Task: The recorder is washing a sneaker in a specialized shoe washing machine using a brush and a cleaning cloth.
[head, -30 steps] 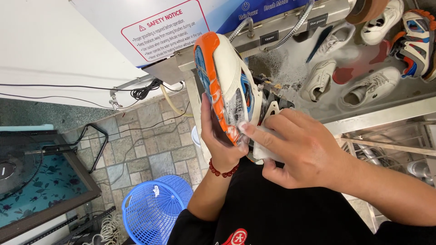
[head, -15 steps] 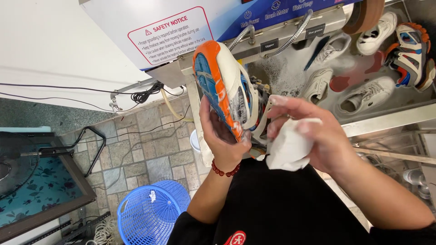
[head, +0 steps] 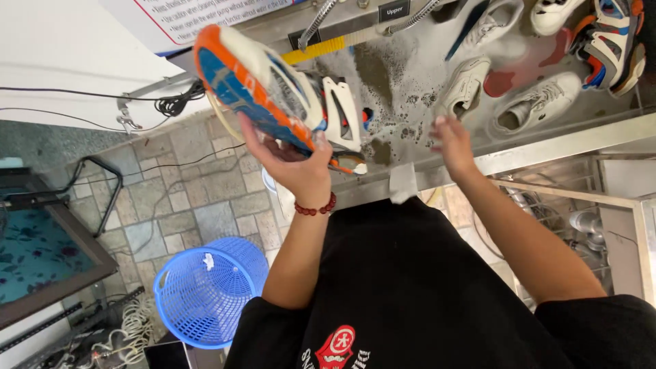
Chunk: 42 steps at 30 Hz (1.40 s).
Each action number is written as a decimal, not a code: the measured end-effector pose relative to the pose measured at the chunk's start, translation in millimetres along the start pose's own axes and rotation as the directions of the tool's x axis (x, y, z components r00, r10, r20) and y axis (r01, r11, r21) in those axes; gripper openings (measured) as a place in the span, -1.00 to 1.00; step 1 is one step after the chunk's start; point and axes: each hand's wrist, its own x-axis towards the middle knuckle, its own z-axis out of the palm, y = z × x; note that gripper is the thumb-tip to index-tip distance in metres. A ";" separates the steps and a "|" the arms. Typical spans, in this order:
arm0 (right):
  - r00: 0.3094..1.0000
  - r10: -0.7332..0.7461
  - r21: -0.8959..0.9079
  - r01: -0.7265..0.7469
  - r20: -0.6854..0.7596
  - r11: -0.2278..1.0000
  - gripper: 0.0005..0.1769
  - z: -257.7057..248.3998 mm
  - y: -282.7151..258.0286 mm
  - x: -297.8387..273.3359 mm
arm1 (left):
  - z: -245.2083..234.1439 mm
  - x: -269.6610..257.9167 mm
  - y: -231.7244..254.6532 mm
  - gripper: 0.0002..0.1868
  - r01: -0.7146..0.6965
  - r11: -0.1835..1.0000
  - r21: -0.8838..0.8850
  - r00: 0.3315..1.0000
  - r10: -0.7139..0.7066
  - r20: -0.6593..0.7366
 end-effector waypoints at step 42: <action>0.477 0.205 0.378 -0.842 0.854 0.386 -0.51 46.0 48.1 114.2 | -89.9 -17.4 -71.2 -0.01 0.045 0.945 -0.324 0.999 -0.046 0.003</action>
